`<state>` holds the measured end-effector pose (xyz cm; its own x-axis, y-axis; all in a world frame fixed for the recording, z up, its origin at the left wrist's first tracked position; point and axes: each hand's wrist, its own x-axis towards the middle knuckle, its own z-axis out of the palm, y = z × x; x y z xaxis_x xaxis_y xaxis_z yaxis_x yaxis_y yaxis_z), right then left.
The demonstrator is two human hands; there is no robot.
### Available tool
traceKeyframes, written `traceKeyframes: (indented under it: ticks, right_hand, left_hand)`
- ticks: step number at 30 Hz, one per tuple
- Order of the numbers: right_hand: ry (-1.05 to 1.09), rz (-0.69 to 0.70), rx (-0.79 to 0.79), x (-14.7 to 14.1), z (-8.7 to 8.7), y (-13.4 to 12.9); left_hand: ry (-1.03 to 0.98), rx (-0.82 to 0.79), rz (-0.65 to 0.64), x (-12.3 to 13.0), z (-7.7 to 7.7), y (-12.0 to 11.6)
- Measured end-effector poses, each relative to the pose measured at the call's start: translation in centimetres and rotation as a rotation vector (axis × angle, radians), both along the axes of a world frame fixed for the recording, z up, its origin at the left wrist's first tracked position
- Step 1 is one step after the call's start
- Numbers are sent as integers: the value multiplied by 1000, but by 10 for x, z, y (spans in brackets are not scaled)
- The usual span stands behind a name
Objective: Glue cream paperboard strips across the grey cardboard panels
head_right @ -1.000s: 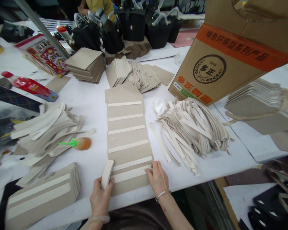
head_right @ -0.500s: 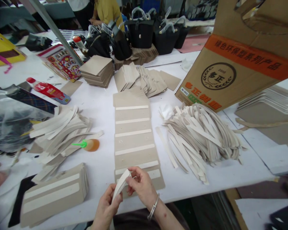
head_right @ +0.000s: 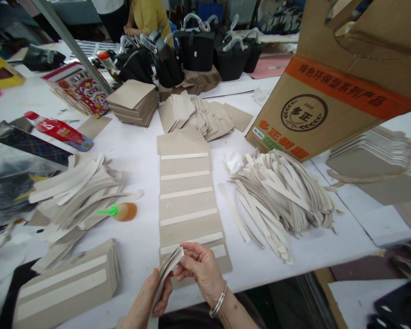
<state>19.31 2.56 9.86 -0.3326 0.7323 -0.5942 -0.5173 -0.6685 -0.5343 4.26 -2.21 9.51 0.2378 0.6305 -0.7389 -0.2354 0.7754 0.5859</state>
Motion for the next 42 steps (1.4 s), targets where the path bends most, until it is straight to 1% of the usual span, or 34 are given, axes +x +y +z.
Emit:
traceKeyframes:
  ticks: [3,8,10,12,15,19,24,28,30,31,34,36,39,42]
  right_hand:
    - [21,-22,4,-1,-3,0]
    - [40,-51,1,-2,-2,3]
    - [0,-54,-20,0,-1,4]
    - [-27,-44,-47,2,0,4]
    - [18,-3,-83,6,0,3]
    - [121,-26,-122,8,-4,3]
    - [259,-79,-148,4,-8,1]
    - [302,-86,-184,3,-5,1]
    - [243,-41,-189,2,-2,3]
    - [181,-1,-185,2,0,5]
    - [-90,120,-132,2,2,8]
    - [-255,170,-78,5,-1,10]
    - [-417,203,-20,19,-9,12]
    - [-452,202,4,41,-15,17]
  left_hand:
    - [-28,52,-20,3,-1,-1]
    - [-11,-5,-59,11,6,4]
    - [0,-19,-25,10,7,7]
    - [22,-19,35,6,6,9]
    - [66,4,80,0,3,10]
    - [30,52,11,2,2,9]
    - [-72,43,-59,10,3,10]
    - [-82,55,-130,6,1,15]
    - [-58,69,-162,5,1,18]
    - [-33,93,-179,4,2,19]
    - [120,213,-242,4,6,24]
    - [239,244,-236,2,11,28]
    - [341,159,-181,-9,16,29]
    - [409,82,-190,-30,15,26]
